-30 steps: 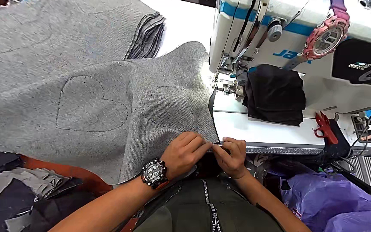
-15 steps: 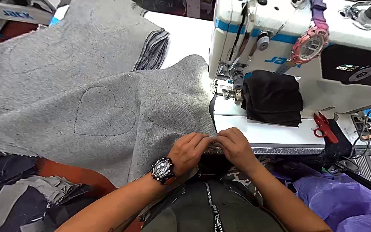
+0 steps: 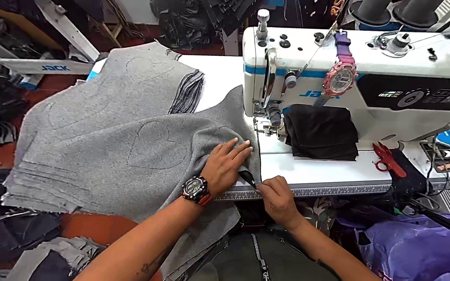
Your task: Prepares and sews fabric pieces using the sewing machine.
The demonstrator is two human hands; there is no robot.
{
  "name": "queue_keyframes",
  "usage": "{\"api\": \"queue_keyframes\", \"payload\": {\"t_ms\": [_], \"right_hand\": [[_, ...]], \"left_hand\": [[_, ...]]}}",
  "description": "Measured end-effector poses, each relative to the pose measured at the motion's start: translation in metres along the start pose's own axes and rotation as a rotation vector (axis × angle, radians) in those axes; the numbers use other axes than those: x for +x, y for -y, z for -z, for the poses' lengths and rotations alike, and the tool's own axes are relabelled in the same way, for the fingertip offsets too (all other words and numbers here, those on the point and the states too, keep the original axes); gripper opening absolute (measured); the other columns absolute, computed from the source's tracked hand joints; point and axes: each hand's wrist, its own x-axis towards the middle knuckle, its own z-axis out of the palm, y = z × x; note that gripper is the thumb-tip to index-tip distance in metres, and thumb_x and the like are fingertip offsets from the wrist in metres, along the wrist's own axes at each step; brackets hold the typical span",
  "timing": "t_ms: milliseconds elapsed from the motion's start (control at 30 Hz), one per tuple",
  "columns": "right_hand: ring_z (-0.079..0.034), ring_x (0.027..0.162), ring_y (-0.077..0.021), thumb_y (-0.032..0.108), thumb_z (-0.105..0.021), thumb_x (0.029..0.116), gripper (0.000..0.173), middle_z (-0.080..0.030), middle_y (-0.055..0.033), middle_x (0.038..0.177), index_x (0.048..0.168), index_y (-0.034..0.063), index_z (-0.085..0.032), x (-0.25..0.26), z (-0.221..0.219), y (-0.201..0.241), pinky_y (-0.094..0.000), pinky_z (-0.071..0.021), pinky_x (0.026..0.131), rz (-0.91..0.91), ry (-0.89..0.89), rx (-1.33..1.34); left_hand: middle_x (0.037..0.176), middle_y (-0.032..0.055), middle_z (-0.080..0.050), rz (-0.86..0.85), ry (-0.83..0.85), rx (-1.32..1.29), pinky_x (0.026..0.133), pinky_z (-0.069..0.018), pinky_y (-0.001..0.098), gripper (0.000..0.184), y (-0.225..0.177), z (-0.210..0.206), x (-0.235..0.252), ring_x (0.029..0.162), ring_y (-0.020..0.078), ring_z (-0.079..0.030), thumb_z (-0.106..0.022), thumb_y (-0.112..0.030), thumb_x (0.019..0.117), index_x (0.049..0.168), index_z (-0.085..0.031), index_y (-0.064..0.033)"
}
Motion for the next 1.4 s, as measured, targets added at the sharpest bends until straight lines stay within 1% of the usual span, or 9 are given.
{"api": "queue_keyframes", "payload": {"t_ms": [200,367,533,700,867,967,1133,1267,1400], "right_hand": [[-0.063,0.090,-0.0193,0.014,-0.063,0.0994,0.015,-0.068,-0.0058,0.093,0.096,0.0079,-0.076,-0.006,0.001,-0.005,-0.0333,-0.0532,0.082,-0.084,-0.040,0.065],[-0.064,0.095,-0.0171,0.013,-0.066,0.0967,0.014,-0.069,-0.0069,0.095,0.093,0.0038,-0.076,0.019,0.004,0.015,-0.0292,-0.0544,0.086,-0.281,-0.091,0.264],[-0.066,0.093,-0.0142,0.010,-0.067,0.0960,0.011,-0.069,-0.0070,0.095,0.092,0.0028,-0.074,0.039,0.006,0.027,-0.0255,-0.0560,0.082,-0.328,-0.093,0.369],[-0.065,0.091,-0.0155,0.012,-0.066,0.0964,0.012,-0.070,-0.0053,0.094,0.092,0.0054,-0.075,0.022,0.003,0.021,-0.0281,-0.0553,0.082,-0.338,-0.044,0.280],[-0.062,0.093,-0.0184,0.017,-0.065,0.0974,0.015,-0.070,-0.0029,0.095,0.094,0.0096,-0.078,0.003,0.003,0.013,-0.0340,-0.0495,0.084,-0.290,0.013,0.119],[-0.063,0.094,-0.0191,0.017,-0.064,0.0985,0.016,-0.070,-0.0034,0.095,0.094,0.0097,-0.077,0.001,0.002,0.010,-0.0345,-0.0498,0.084,-0.255,0.012,0.102],[-0.062,0.098,-0.0200,0.018,-0.061,0.1007,0.018,-0.068,-0.0046,0.097,0.096,0.0088,-0.076,-0.002,0.006,0.005,-0.0362,-0.0494,0.088,-0.210,0.025,0.110],[-0.059,0.127,-0.0300,0.012,-0.060,0.0997,0.016,-0.072,-0.0077,0.109,0.095,0.0055,-0.075,-0.004,0.014,0.002,-0.0452,-0.0483,0.108,-0.231,0.047,0.143],[-0.063,0.124,-0.0264,0.012,-0.059,0.1009,0.018,-0.074,-0.0077,0.110,0.094,0.0047,-0.073,-0.006,0.023,0.000,-0.0430,-0.0497,0.106,-0.207,0.084,0.069]], "left_hand": [[0.149,0.0067,-0.057,-0.052,0.136,-0.004,0.100,-0.0468,0.0575,0.070,0.004,0.013,-0.007,0.130,0.0359,-0.055,-0.059,-0.046,0.0805,0.142,-0.062,-0.0143],[0.150,0.0056,-0.058,0.092,0.088,0.012,0.094,-0.0439,0.0590,0.085,-0.014,0.005,-0.003,0.128,0.0357,-0.055,-0.065,-0.058,0.0756,0.147,-0.058,-0.0122],[0.128,0.0064,-0.073,0.136,-0.209,0.068,0.083,-0.0482,0.0518,0.037,-0.014,0.001,0.020,0.108,0.0340,-0.068,-0.054,-0.006,0.0949,0.126,-0.073,-0.0120],[0.115,0.0149,-0.075,-0.348,-0.262,0.161,0.109,-0.0476,0.0518,0.023,0.021,0.004,0.033,0.116,0.0338,-0.069,-0.050,-0.005,0.1048,0.110,-0.072,-0.0019],[0.135,0.0192,-0.067,-0.246,0.074,-0.058,0.120,-0.0368,0.0533,0.034,0.010,0.004,0.018,0.133,0.0360,-0.059,-0.047,0.002,0.1002,0.126,-0.069,0.0014],[0.138,0.0181,-0.065,-0.139,0.122,0.000,0.113,-0.0432,0.0530,0.038,-0.003,0.008,0.007,0.131,0.0349,-0.061,-0.048,0.004,0.0976,0.130,-0.067,-0.0008],[0.140,0.0139,-0.063,-0.109,0.146,0.090,0.077,-0.0519,0.0504,0.040,-0.011,0.012,0.005,0.099,0.0366,-0.066,-0.056,0.004,0.0925,0.128,-0.070,-0.0067],[0.143,0.0157,-0.061,-0.094,0.194,-0.002,0.078,-0.0535,0.0509,0.032,-0.013,0.012,0.015,0.098,0.0381,-0.067,-0.055,0.002,0.0928,0.121,-0.070,-0.0029],[0.145,0.0166,-0.059,-0.025,0.281,-0.052,0.085,-0.0534,0.0501,0.031,-0.025,0.013,0.022,0.103,0.0386,-0.066,-0.054,0.001,0.0950,0.124,-0.067,-0.0014]]}}
